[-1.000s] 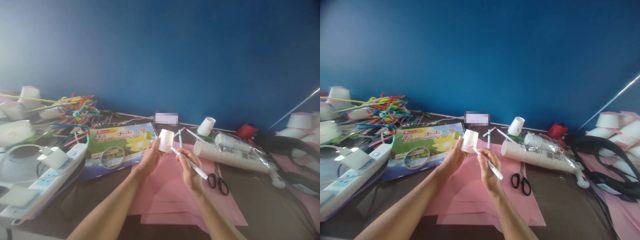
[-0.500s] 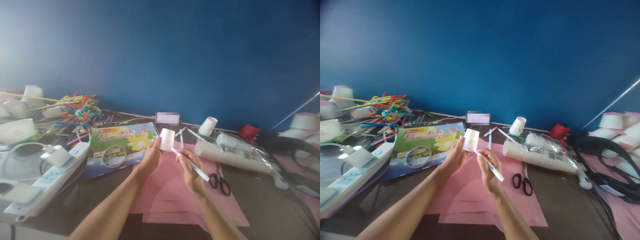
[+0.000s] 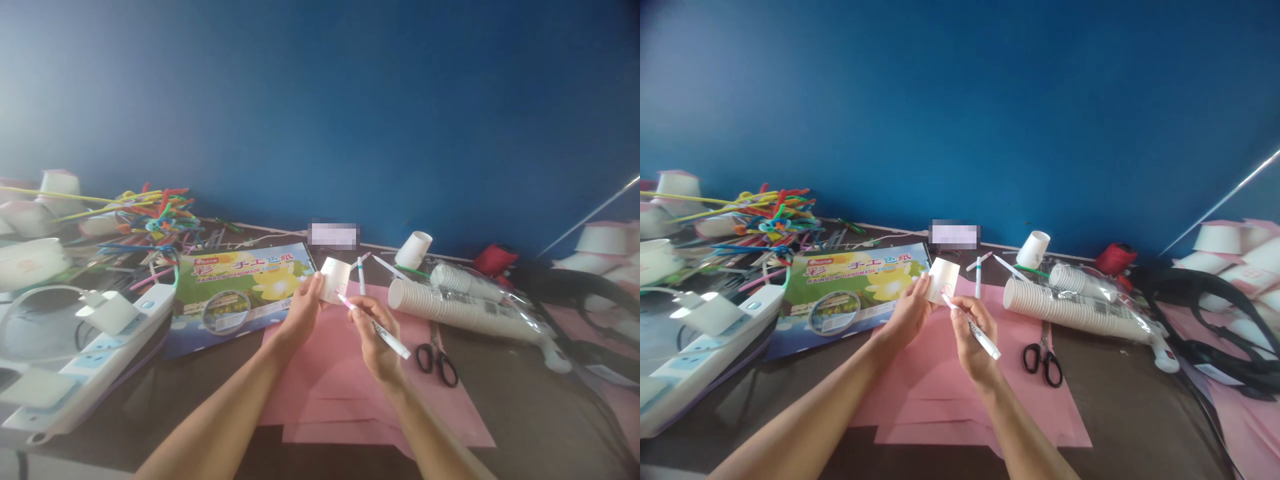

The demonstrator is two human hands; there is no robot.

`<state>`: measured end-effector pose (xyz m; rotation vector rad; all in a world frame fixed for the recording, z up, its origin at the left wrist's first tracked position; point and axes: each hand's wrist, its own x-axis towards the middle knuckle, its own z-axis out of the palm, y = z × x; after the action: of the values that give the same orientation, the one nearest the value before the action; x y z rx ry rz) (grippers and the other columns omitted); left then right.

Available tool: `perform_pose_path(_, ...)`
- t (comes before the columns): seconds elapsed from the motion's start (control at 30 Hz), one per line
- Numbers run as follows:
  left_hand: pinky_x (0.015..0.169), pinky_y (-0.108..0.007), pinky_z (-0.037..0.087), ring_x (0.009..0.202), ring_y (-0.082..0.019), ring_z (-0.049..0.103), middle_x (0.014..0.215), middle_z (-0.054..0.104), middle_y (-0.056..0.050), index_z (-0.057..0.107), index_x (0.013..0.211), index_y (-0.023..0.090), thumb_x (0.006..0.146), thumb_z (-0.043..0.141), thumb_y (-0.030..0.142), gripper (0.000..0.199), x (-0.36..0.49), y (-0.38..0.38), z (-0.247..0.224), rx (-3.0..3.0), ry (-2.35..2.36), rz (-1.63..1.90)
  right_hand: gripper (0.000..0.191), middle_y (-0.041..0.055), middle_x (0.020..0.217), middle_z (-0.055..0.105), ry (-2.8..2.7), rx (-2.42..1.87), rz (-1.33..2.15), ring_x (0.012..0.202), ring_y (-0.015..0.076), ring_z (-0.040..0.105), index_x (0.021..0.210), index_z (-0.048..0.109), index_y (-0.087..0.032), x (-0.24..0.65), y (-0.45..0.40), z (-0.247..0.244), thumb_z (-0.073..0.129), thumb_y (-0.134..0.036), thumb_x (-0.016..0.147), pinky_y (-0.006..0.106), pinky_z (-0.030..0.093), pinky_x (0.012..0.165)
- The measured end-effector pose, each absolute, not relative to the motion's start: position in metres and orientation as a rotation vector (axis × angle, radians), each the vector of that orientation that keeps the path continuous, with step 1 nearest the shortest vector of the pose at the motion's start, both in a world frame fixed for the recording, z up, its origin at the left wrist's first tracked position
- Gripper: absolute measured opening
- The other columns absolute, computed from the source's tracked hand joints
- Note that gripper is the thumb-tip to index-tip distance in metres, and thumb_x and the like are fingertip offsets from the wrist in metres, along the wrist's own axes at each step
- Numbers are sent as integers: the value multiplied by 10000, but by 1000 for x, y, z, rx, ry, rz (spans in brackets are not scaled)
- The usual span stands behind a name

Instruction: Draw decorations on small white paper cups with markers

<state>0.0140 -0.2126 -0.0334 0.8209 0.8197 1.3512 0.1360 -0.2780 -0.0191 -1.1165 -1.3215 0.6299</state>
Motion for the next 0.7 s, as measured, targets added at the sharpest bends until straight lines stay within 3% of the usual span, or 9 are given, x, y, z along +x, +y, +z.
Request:
perform_pose_path(0.23, 827, -400, 486, 913, -252, 603, 898, 634, -117, 630, 935, 177, 771, 631, 510, 371, 9, -204, -32, 653, 784, 1405, 158, -7, 672, 588, -1335, -1140, 650, 598, 126, 529, 868, 643, -203, 138, -276, -22, 552, -332, 864, 234, 443, 541)
perform_pose_path(0.37, 830, -389, 488, 963, -258, 598, 957, 633, -127, 624, 966, 180, 767, 642, 497, 375, 9, -205, -32, 658, 756, 1396, 147, -13, 685, 591, -1305, -1116, 632, 622, 125, 543, 869, 645, -208, 141, -276, -23, 562, -329, 861, 237, 447, 568)
perform_pose_path(0.7, 733, -295, 468, 695, -145, 555, 734, 568, -28, 623, 905, 142, 779, 616, 507, 386, 13, -214, -32, 824, 670, 1329, 164, -14, 667, 579, -1253, -1066, 628, 594, 122, 527, 880, 630, -204, 141, -275, -17, 561, -352, 862, 243, 433, 548)
